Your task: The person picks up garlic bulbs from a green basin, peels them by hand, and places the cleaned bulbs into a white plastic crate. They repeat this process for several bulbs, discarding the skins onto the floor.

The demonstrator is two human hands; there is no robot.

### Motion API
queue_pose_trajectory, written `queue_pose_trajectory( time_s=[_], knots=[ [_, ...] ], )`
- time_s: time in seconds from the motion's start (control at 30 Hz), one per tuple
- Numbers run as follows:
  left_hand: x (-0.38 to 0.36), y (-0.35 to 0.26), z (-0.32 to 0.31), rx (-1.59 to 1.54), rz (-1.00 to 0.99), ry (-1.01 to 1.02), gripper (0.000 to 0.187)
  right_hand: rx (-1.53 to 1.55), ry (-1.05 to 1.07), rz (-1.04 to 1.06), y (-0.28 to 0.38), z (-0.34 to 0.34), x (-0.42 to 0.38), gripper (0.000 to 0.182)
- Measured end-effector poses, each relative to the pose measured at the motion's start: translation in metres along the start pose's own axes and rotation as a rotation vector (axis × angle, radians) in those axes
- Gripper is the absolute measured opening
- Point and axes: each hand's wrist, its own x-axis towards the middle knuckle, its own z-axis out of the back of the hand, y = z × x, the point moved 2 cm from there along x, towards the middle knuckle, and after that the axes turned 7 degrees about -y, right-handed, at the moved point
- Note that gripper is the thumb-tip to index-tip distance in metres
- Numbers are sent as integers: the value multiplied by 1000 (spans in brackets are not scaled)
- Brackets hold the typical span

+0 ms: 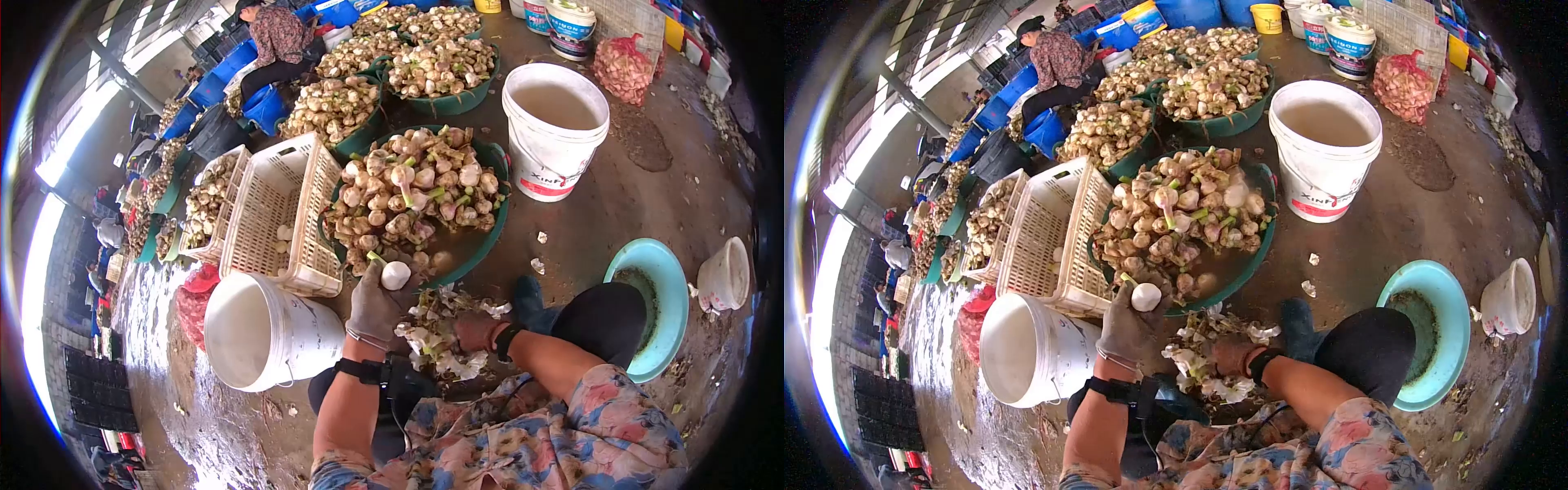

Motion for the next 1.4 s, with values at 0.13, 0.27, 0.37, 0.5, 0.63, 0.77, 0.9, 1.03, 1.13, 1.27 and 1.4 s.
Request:
queue_pose_trajectory(
  time_s=[0.13,0.27,0.37,0.5,0.63,0.77,0.9,1.03,1.13,1.27,1.4],
  knots=[
    [43,-33,36,95,4,-127,41,161,-348,-169,-23,26,8,18],
    [59,-132,58,-53,-530,44,50,294,-692,-344,-48,64,29,19],
    [42,-138,32,-333,-423,-94,48,309,-722,-501,-70,75,65,21],
    [58,-105,30,74,-253,131,27,163,-346,-384,-113,44,134,23],
    [62,-69,-3,335,-154,55,22,261,-318,-454,-125,33,153,22],
    [69,-28,-3,693,-82,-19,21,445,-364,-482,-126,34,145,25],
    [84,8,34,976,-25,134,26,710,-1245,-172,-42,92,72,16],
    [40,11,-10,650,52,67,37,583,-1032,-262,-21,110,42,15],
    [18,13,-14,673,-61,271,45,816,-1116,-155,-28,105,30,13],
    [-3,18,-12,976,-146,342,57,924,-1143,-107,-27,99,16,14],
    [2,23,9,1017,-342,366,61,971,-1140,-61,-28,94,3,17]
  ],
)
